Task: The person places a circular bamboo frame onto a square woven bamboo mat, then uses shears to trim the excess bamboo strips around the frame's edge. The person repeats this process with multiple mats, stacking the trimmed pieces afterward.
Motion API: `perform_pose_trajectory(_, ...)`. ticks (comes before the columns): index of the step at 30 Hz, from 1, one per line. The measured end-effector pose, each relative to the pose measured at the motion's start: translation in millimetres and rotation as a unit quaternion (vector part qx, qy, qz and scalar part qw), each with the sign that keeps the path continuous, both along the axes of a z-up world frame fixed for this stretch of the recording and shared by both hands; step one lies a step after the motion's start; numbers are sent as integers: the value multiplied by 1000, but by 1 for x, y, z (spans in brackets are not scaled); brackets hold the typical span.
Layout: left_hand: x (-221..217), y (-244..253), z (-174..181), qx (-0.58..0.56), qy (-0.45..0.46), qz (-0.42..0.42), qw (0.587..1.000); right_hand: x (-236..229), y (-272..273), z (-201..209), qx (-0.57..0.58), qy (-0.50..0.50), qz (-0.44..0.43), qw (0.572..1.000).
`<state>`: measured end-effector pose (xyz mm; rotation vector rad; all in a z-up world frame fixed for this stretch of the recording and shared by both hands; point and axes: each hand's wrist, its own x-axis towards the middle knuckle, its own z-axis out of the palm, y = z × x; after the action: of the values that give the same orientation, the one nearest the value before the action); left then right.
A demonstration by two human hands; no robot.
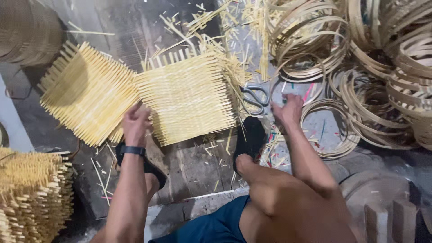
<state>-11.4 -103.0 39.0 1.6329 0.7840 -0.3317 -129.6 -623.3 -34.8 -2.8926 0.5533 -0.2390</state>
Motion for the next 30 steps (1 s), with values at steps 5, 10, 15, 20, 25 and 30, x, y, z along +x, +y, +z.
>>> perform_pose_trajectory(5,4,0,23,40,-158,82,983,-24,4,16,131,0,55,990)
perform_pose_trajectory(10,-6,-36,67,175,-316,-31,932,-29,27,125,409,-90,-56,906)
perform_pose_trajectory(15,-6,-143,101,-147,-101,-204,962,-13,28,218,854,-75,86,508)
perform_pose_trajectory(20,-19,-153,143,-571,-133,-33,810,24,63,266,684,-21,128,718)
perform_pose_trajectory(25,-28,-125,187,-400,-61,-147,903,63,111,347,49,-159,451,877)
perform_pose_trajectory(30,-37,-131,216,-413,-26,-140,899,94,182,365,53,-152,584,796)
